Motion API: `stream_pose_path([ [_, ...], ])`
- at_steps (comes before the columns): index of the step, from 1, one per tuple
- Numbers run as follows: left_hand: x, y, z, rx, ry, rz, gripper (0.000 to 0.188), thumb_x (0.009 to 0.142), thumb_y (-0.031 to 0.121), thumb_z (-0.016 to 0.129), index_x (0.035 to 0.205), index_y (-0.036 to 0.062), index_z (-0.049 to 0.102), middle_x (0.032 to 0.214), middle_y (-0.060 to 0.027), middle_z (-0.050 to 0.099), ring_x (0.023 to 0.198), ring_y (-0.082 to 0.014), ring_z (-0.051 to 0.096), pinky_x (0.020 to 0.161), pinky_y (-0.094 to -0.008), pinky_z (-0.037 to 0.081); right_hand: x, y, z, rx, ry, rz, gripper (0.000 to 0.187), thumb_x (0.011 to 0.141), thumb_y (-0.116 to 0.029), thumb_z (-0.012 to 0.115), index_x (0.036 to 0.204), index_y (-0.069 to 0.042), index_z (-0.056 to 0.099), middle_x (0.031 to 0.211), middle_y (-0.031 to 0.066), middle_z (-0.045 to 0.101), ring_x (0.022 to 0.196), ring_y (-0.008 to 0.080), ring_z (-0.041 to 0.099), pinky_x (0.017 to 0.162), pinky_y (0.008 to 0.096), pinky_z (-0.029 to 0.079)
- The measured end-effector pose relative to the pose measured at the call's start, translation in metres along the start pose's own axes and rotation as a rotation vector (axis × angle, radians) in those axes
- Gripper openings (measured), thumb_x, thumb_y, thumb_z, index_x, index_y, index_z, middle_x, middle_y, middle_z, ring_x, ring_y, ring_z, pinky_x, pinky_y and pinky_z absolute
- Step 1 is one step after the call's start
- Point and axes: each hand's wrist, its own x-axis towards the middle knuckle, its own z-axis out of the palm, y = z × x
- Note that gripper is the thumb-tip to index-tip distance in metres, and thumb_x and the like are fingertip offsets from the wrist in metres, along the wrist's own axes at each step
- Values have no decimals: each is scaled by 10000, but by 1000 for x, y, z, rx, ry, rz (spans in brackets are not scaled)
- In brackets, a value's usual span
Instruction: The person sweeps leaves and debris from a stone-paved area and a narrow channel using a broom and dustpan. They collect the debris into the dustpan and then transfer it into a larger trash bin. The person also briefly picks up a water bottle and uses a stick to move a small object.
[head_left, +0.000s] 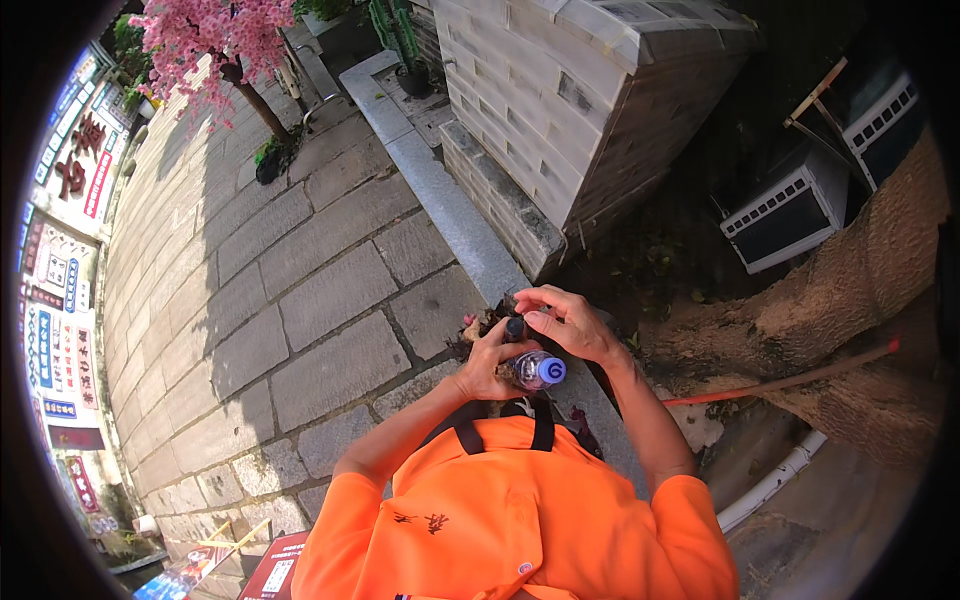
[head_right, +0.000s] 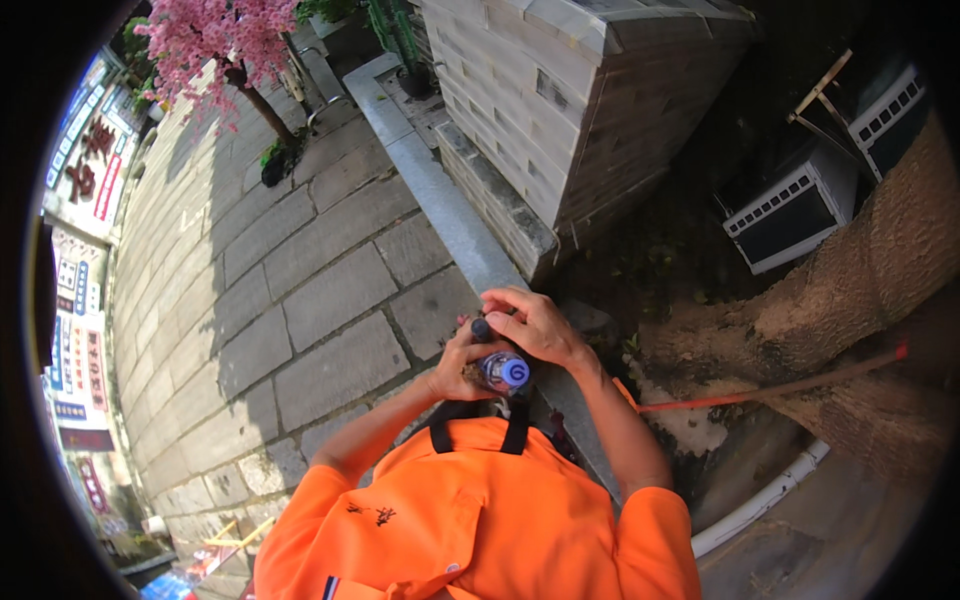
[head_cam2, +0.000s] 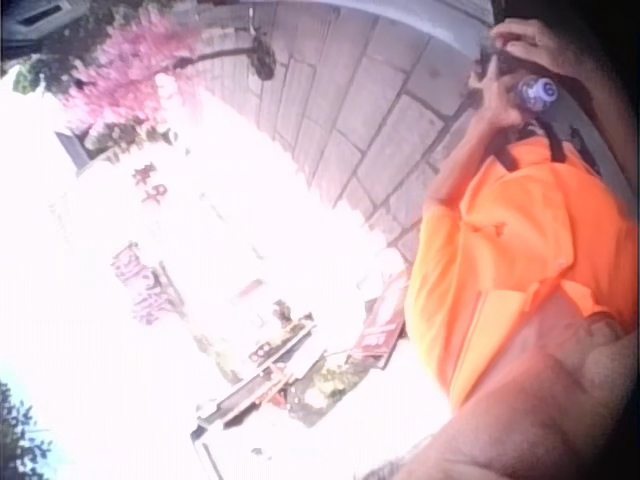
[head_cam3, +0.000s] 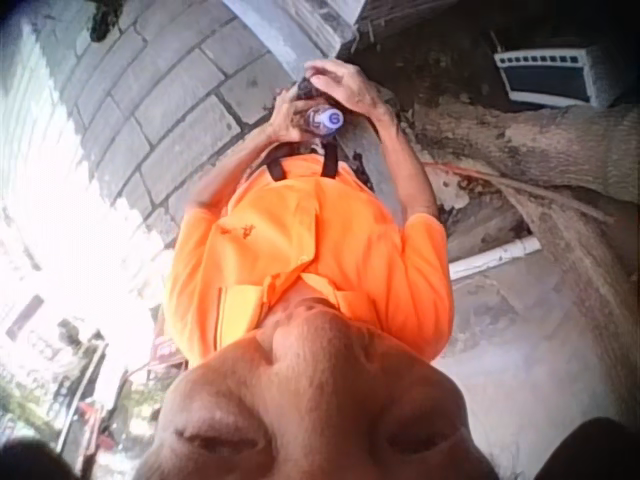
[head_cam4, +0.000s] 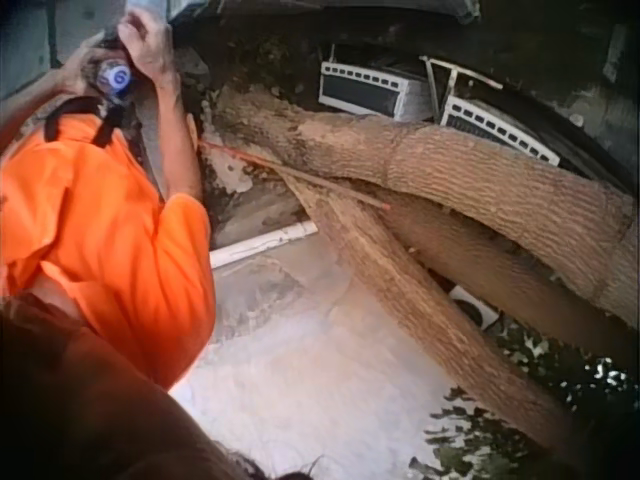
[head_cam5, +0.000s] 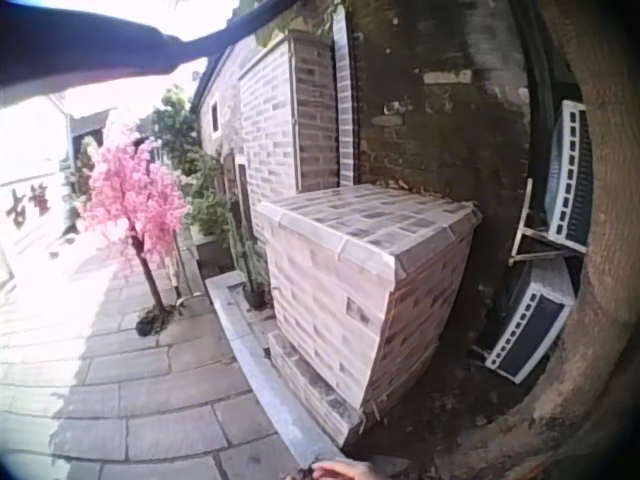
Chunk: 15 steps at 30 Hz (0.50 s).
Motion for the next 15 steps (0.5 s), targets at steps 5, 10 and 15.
stream_pose_path([
  [5,2,-10,11,82,-42,-101,696,438,283,845,1091,135,656,1103,-205,528,1007,-394,550,878,-409,453,-39,9,3,-53,190,-59,328,890,-198,561,1123,33,568,1027,97,596,948,165,582,783,269,469],
  [10,7,-31,25,-8,-80,-158,710,450,302,840,1114,139,648,1168,-266,506,1087,-430,515,938,-418,428,-58,21,12,-356,209,-199,443,844,-302,601,1120,40,547,1095,164,558,1005,291,561,863,344,440],
  [15,11,-49,37,12,-40,-82,704,485,361,845,1115,122,644,1075,-193,498,974,-366,543,868,-402,442,-55,30,18,-483,312,-227,407,759,-189,700,1079,12,547,1075,169,578,1007,332,557,859,385,449],
])
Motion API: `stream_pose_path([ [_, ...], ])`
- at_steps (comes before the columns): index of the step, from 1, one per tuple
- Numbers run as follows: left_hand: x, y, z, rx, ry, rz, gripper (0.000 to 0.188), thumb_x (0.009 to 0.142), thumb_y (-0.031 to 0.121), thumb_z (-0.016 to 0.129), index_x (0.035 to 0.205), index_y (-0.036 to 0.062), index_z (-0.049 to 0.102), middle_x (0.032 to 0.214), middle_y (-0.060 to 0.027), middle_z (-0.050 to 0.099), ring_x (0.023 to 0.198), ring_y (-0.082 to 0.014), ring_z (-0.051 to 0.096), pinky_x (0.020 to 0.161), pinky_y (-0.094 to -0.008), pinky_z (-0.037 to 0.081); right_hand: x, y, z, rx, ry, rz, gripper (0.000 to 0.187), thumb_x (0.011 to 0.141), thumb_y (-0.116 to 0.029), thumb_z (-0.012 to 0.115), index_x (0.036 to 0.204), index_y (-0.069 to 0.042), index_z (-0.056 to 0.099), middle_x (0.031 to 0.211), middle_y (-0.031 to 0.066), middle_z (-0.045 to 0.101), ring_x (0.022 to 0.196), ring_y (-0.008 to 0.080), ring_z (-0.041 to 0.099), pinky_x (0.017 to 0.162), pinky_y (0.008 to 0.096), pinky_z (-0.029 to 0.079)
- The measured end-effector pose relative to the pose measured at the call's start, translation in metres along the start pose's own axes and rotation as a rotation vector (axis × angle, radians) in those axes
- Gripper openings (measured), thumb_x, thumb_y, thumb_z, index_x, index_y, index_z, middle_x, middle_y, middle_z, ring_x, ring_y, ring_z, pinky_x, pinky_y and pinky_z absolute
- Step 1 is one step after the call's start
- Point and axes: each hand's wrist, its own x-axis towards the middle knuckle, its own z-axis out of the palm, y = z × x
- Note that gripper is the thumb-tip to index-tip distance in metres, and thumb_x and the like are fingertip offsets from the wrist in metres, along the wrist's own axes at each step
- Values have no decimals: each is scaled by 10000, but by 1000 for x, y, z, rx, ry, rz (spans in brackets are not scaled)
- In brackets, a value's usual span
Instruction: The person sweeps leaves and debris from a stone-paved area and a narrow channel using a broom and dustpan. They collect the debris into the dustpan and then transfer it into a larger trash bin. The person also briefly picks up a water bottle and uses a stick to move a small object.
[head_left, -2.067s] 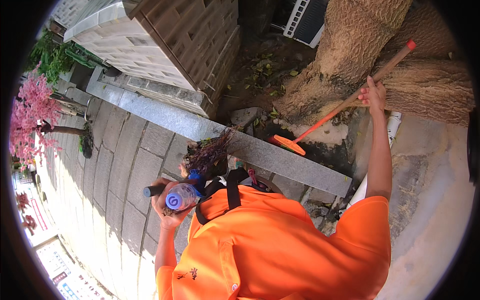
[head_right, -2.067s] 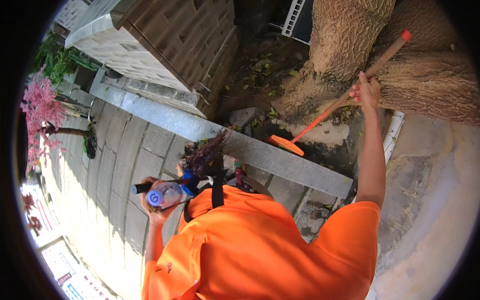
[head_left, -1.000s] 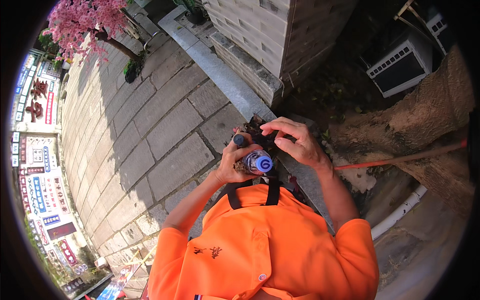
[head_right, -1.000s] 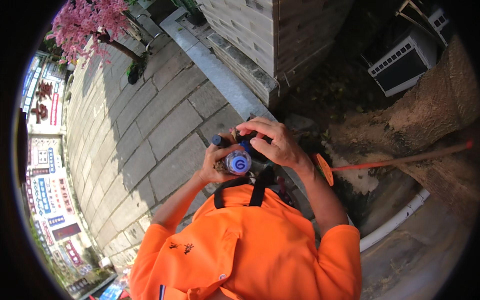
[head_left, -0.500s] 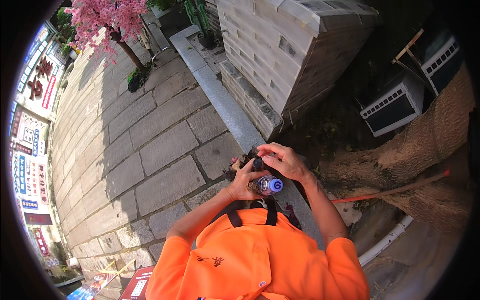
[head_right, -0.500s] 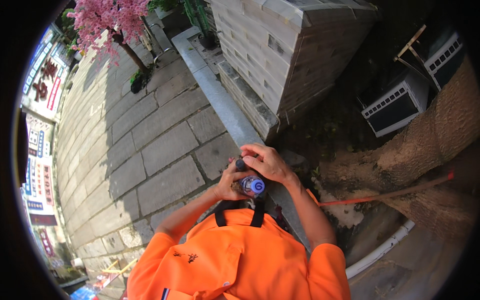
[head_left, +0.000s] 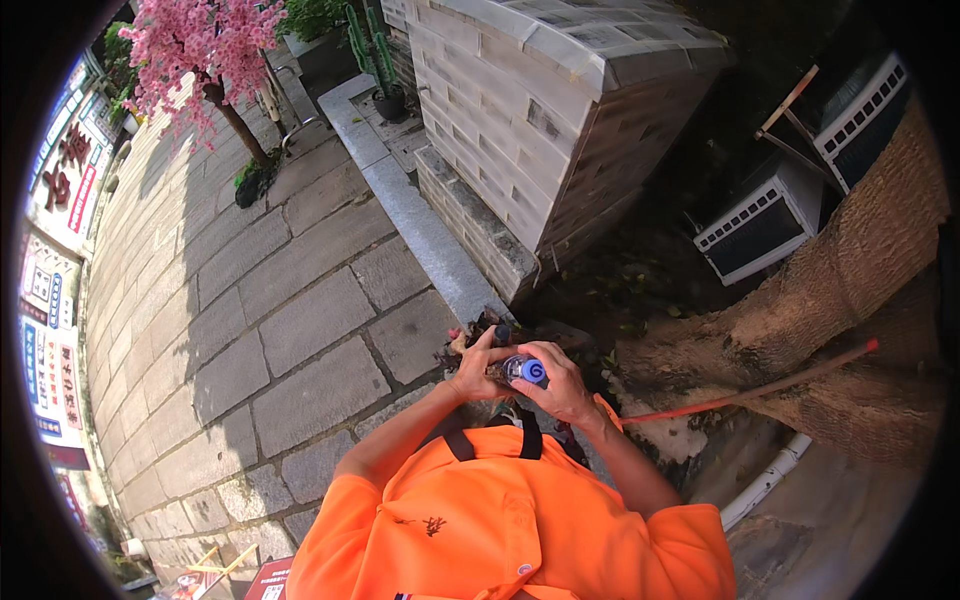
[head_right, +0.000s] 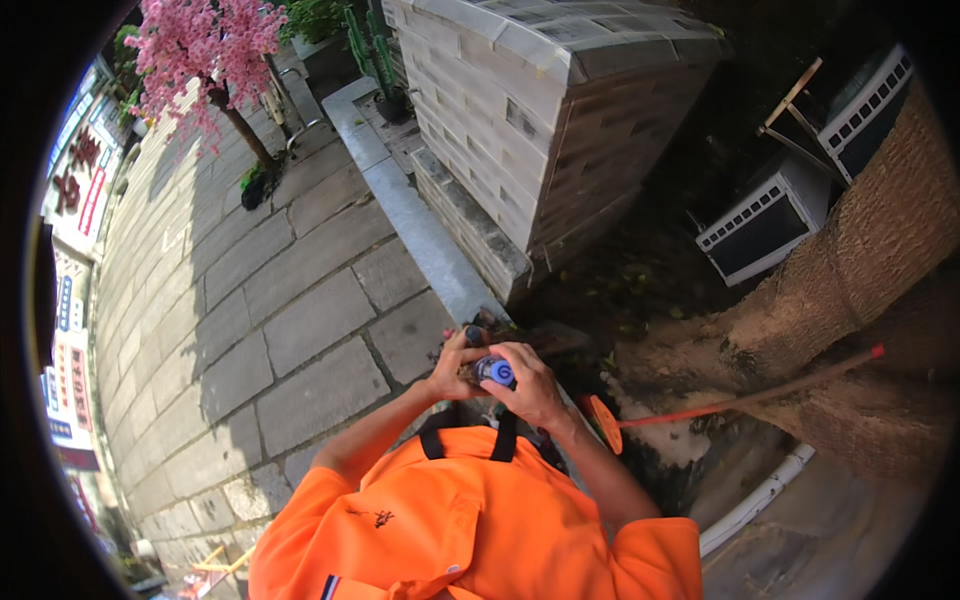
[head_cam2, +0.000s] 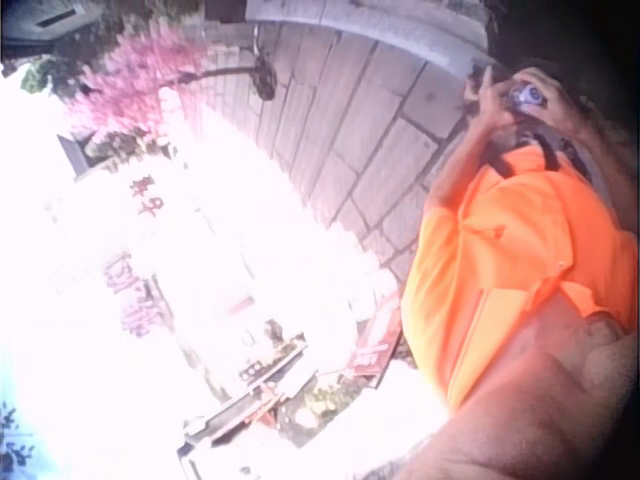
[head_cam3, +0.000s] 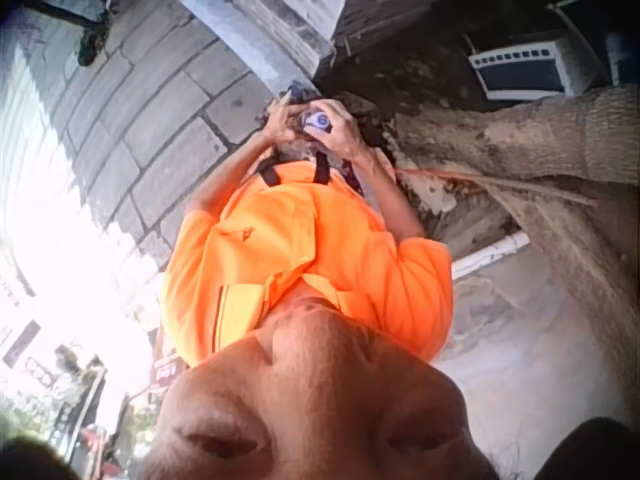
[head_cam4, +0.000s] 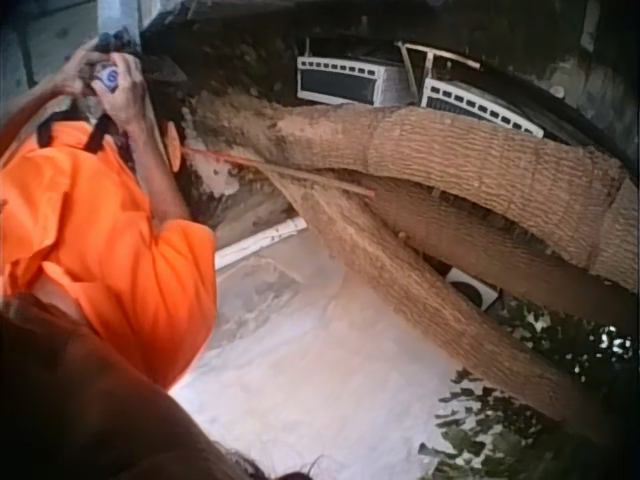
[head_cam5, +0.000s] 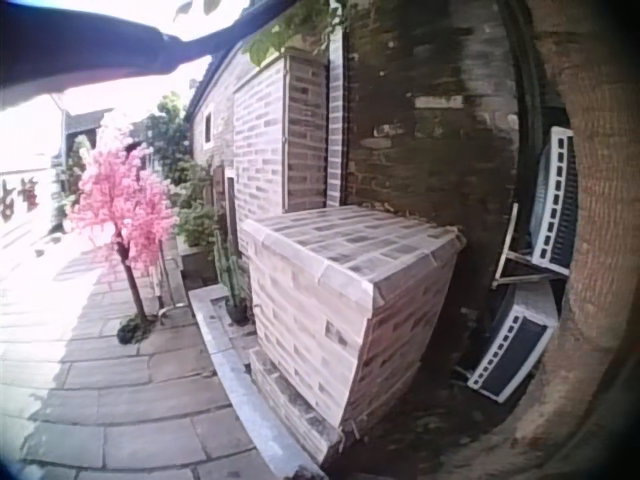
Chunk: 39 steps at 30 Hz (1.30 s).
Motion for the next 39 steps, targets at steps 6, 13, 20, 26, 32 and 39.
stream_pose_path([
  [6,16,4,-4,30,-55,-56,789,493,427,843,1193,159,596,1107,-192,485,999,-374,529,886,-415,432,10,9,-2,-29,125,-65,326,727,-115,706,993,1,557,992,155,616,930,340,588,798,393,476],
  [13,12,5,-13,2,-88,-19,764,559,464,817,1242,234,563,1104,-165,478,1023,-375,501,904,-428,412,23,4,-85,-122,257,74,301,783,-191,683,986,9,586,954,127,643,836,234,630,748,326,493],
  [20,1,3,3,40,-55,-26,292,763,96,662,1035,198,688,954,-82,466,897,-280,529,790,-345,450,139,-64,-264,98,680,-52,337,886,-273,627,1034,25,573,948,75,648,783,96,590,670,221,486],
  [26,-4,4,1,46,17,-14,307,727,64,654,990,212,708,948,-63,480,861,-257,560,724,-326,476,305,-104,-330,-286,593,-106,586,804,-361,683,1239,-39,459,1014,145,648,885,211,631,765,323,497],
  [32,-12,8,5,-84,-8,-87,318,710,47,653,973,217,710,1050,-96,507,903,-302,574,750,-361,489,416,-70,-313,-799,546,-221,610,773,-499,664,1142,-24,565,988,178,644,938,286,629,819,369,489],
  [39,-12,-1,2,-96,-36,-36,336,686,46,646,974,206,711,1076,-110,504,952,-315,560,771,-363,489,451,-39,-305,-799,596,-155,769,704,-578,642,1195,6,540,1129,238,597,1084,382,560,912,426,440],
])
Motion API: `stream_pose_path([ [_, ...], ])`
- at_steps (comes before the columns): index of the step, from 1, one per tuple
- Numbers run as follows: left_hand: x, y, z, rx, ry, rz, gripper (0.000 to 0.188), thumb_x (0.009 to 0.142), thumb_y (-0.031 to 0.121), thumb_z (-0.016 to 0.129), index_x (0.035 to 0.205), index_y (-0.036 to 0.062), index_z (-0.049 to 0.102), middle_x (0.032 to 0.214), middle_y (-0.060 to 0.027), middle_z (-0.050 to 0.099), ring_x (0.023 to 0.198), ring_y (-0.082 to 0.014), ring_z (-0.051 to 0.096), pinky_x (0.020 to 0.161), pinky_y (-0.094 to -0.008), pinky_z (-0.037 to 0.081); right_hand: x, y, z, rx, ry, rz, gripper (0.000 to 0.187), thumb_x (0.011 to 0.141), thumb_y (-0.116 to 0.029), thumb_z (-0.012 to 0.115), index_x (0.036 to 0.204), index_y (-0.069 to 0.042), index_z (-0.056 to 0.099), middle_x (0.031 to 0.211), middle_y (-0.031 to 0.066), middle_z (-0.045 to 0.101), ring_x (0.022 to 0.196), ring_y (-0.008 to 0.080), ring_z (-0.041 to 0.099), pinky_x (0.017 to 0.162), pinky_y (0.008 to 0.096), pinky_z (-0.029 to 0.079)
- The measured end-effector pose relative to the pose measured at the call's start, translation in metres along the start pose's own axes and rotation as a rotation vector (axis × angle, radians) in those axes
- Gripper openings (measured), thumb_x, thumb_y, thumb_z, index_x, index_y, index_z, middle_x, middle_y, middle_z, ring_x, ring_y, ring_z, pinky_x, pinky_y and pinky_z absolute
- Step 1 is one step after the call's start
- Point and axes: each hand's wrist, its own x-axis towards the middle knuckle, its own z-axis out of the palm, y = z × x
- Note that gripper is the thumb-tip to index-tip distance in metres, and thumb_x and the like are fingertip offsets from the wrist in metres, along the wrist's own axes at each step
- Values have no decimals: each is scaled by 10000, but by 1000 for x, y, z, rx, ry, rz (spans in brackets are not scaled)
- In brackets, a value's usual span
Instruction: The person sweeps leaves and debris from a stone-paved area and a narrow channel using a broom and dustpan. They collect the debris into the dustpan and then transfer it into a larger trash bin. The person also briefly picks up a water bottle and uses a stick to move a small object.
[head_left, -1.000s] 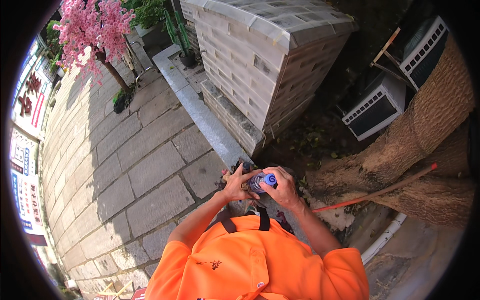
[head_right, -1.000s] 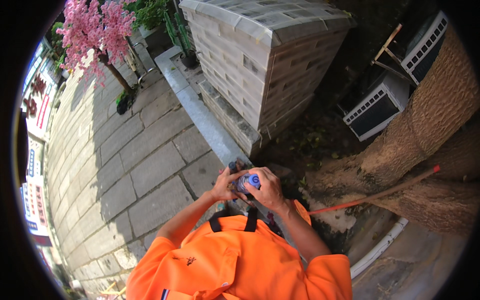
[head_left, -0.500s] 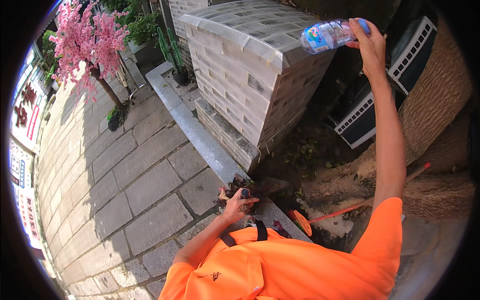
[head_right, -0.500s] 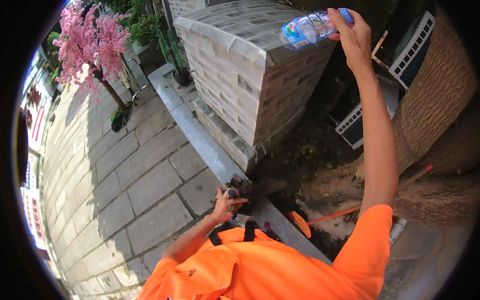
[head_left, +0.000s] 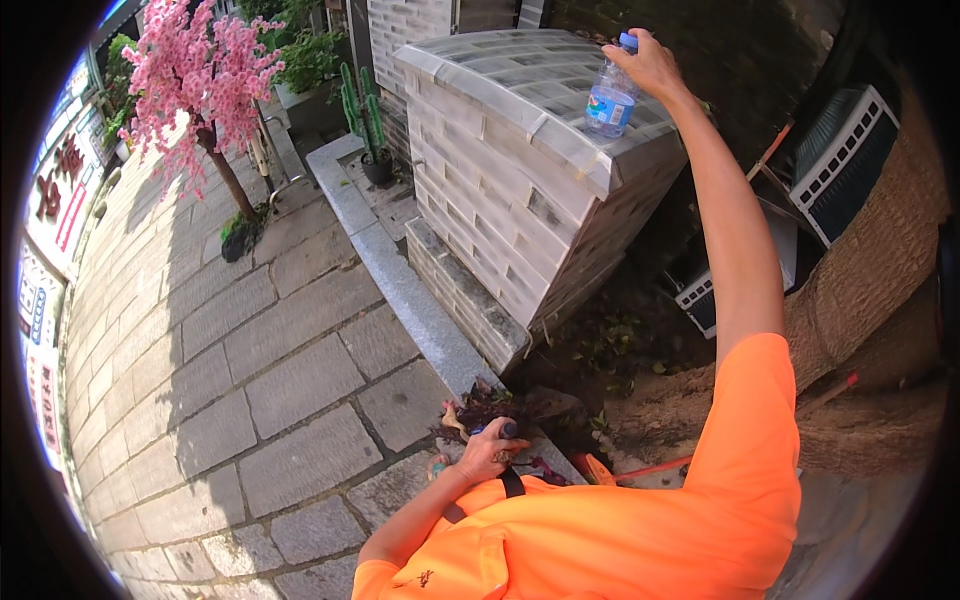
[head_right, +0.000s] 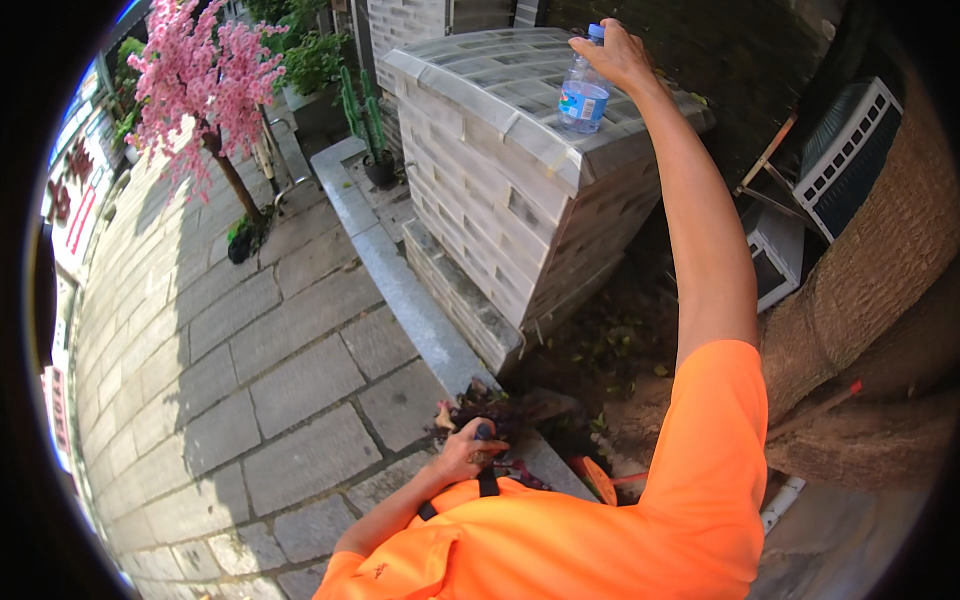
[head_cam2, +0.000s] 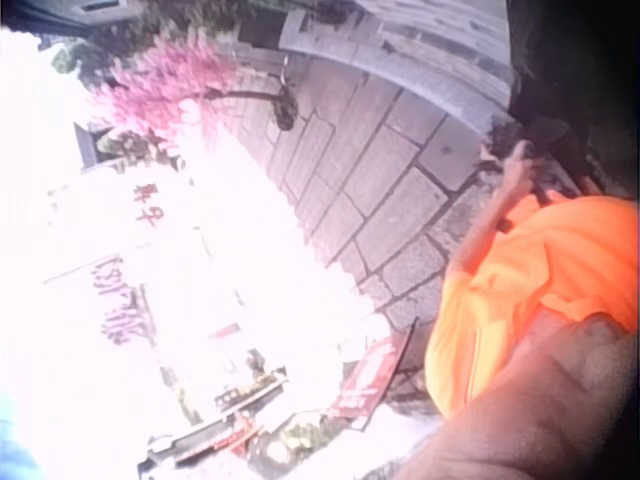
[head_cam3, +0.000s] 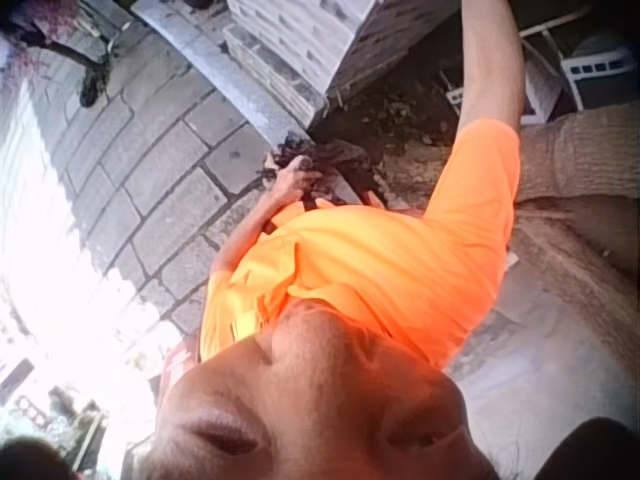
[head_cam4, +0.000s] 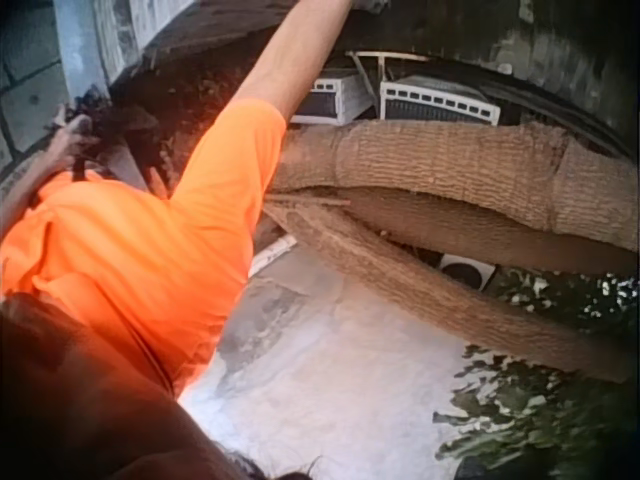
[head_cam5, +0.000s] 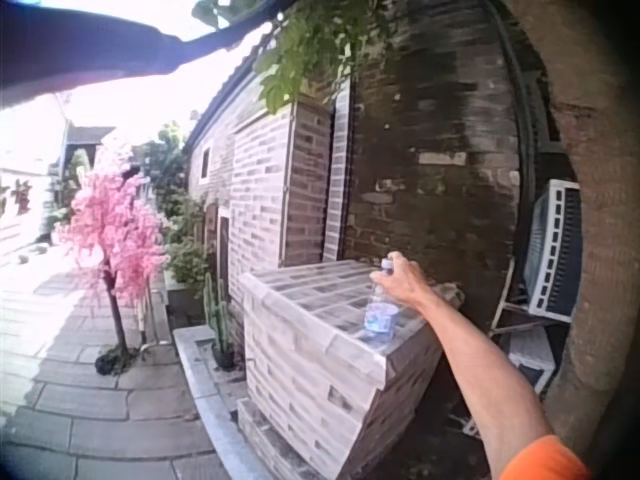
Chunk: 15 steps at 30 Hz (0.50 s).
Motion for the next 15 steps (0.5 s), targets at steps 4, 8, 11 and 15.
stream_pose_path([
  [4,2,-1,-2,24,-55,-3,391,646,25,625,980,209,710,1108,-112,490,985,-317,544,796,-367,484,-15,-8,-12,-17,25,-30,653,806,-460,627,1215,36,510,1080,211,623,1007,319,613,879,376,468],
  [8,3,1,-9,27,-104,-11,396,626,19,625,973,190,708,1142,-108,479,1024,-307,535,805,-370,483,-32,-34,-34,154,-31,137,851,747,-410,685,1377,17,305,1077,253,606,968,349,612,830,385,482],
  [11,3,4,-17,23,-33,-7,258,692,74,677,934,156,711,1098,-110,501,966,-300,562,754,-365,495,-49,-42,-41,259,32,66,836,770,-399,679,1390,5,291,1102,246,602,1000,331,605,862,384,468],
  [15,12,-1,-9,-25,-149,-4,295,659,45,670,930,156,708,1161,-118,481,1045,-305,535,778,-374,489,-145,-37,-76,650,108,-39,624,859,-329,605,1329,11,373,1080,204,612,961,274,626,858,348,473],
])
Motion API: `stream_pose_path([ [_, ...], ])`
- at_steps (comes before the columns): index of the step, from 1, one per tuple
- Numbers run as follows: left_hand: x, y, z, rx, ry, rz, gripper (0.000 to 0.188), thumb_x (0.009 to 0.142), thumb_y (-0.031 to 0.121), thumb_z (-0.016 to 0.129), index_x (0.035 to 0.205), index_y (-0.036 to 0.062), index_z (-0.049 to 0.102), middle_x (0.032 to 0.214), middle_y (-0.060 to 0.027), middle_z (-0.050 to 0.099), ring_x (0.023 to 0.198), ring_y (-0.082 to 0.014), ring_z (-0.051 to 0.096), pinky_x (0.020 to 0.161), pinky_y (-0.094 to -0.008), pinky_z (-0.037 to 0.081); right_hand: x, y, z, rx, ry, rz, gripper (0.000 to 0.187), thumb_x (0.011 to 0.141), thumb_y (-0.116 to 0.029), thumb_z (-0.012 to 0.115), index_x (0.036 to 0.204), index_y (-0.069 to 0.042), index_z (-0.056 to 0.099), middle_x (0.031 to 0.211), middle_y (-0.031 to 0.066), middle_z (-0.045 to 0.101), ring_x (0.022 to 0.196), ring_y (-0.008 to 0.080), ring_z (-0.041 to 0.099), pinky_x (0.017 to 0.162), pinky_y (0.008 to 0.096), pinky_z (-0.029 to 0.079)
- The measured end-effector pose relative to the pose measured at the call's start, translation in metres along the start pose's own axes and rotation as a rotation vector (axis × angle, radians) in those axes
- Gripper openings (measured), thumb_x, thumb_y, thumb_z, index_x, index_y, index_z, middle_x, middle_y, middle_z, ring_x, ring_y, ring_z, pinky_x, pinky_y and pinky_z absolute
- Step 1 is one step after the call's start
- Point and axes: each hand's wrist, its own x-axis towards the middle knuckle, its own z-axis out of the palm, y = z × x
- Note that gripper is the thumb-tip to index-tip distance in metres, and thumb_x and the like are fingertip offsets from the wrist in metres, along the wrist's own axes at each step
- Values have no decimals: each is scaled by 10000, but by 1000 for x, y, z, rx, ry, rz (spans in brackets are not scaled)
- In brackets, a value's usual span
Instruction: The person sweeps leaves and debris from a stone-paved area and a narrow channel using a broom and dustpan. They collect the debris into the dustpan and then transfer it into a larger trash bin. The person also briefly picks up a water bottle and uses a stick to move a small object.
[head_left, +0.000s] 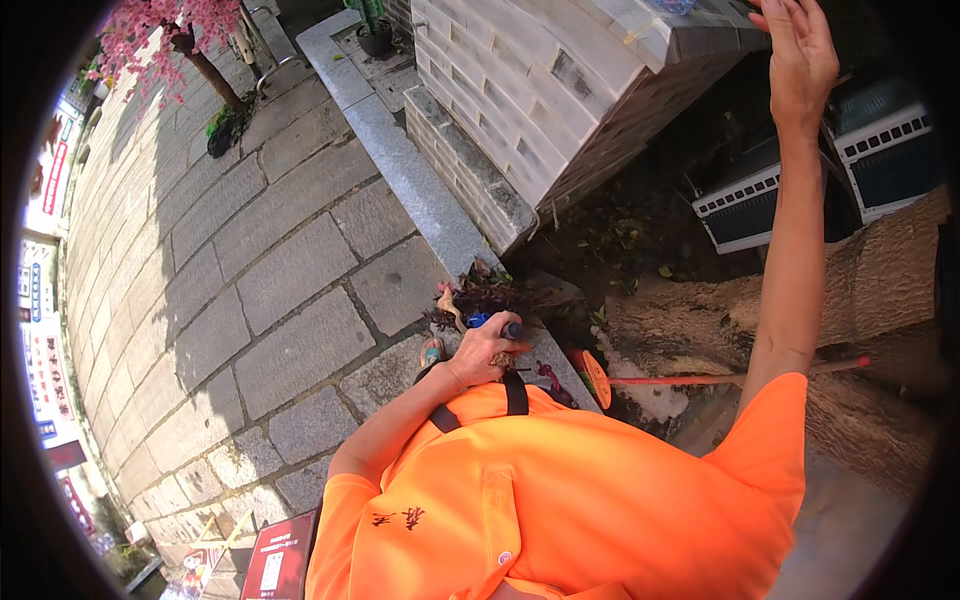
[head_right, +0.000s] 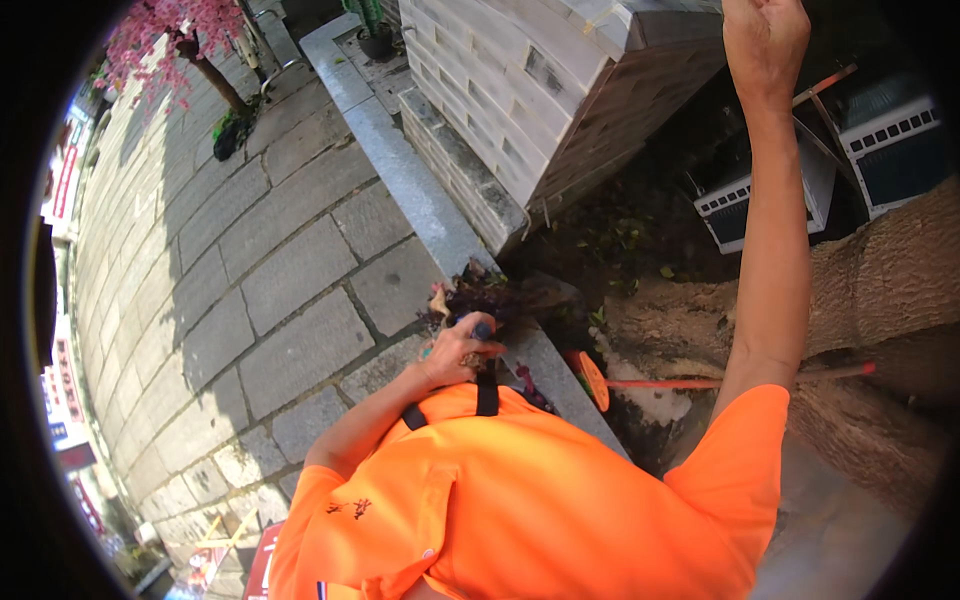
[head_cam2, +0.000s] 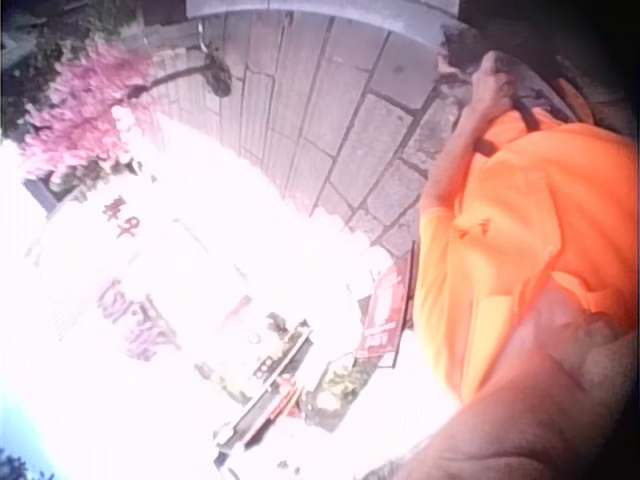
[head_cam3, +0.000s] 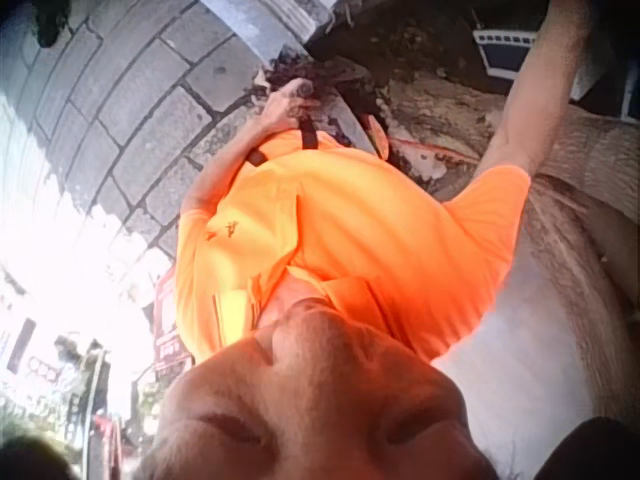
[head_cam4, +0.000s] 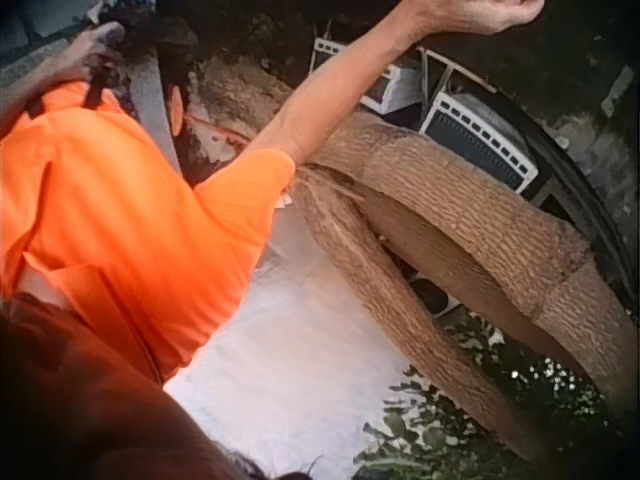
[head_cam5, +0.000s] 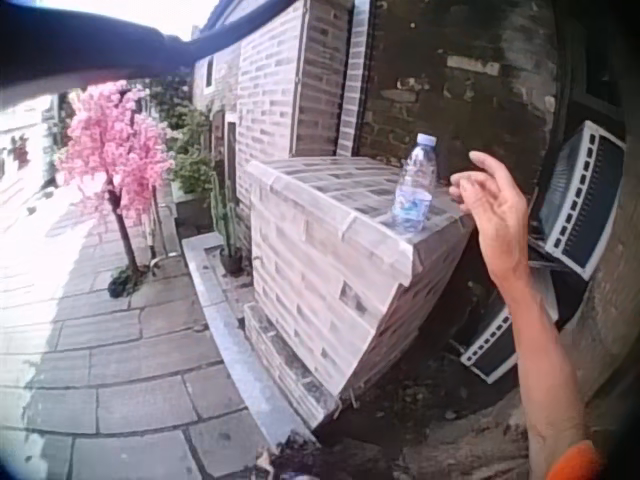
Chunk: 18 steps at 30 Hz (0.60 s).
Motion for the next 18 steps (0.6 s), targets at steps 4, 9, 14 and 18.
stream_pose_path([
  [4,-7,2,-7,30,2,-2,371,584,31,677,930,160,708,1172,-117,479,1057,-310,527,770,-383,488,-162,-68,48,306,-482,269,250,880,-116,582,1093,14,589,941,97,651,835,158,630,731,263,490],
  [9,-2,9,-8,-27,67,-111,379,569,21,674,940,99,674,1169,-129,495,1056,-334,522,733,-409,488,-324,-74,93,379,-845,413,397,792,-161,649,1136,14,555,1094,153,593,1024,286,569,868,358,454],
  [14,-12,-11,2,170,-2,-52,399,575,-4,674,966,77,656,1229,-148,488,1059,-347,535,764,-413,493,-381,-59,114,349,-688,488,233,754,-123,653,944,-15,572,1012,135,623,978,307,587,875,381,436],
  [18,-25,0,-16,20,84,-107,375,657,-8,658,1014,108,663,1343,-155,427,1150,-340,503,840,-391,486,-392,-59,118,291,-609,561,122,735,-96,647,815,-59,563,838,104,632,882,321,604,781,382,459],
])
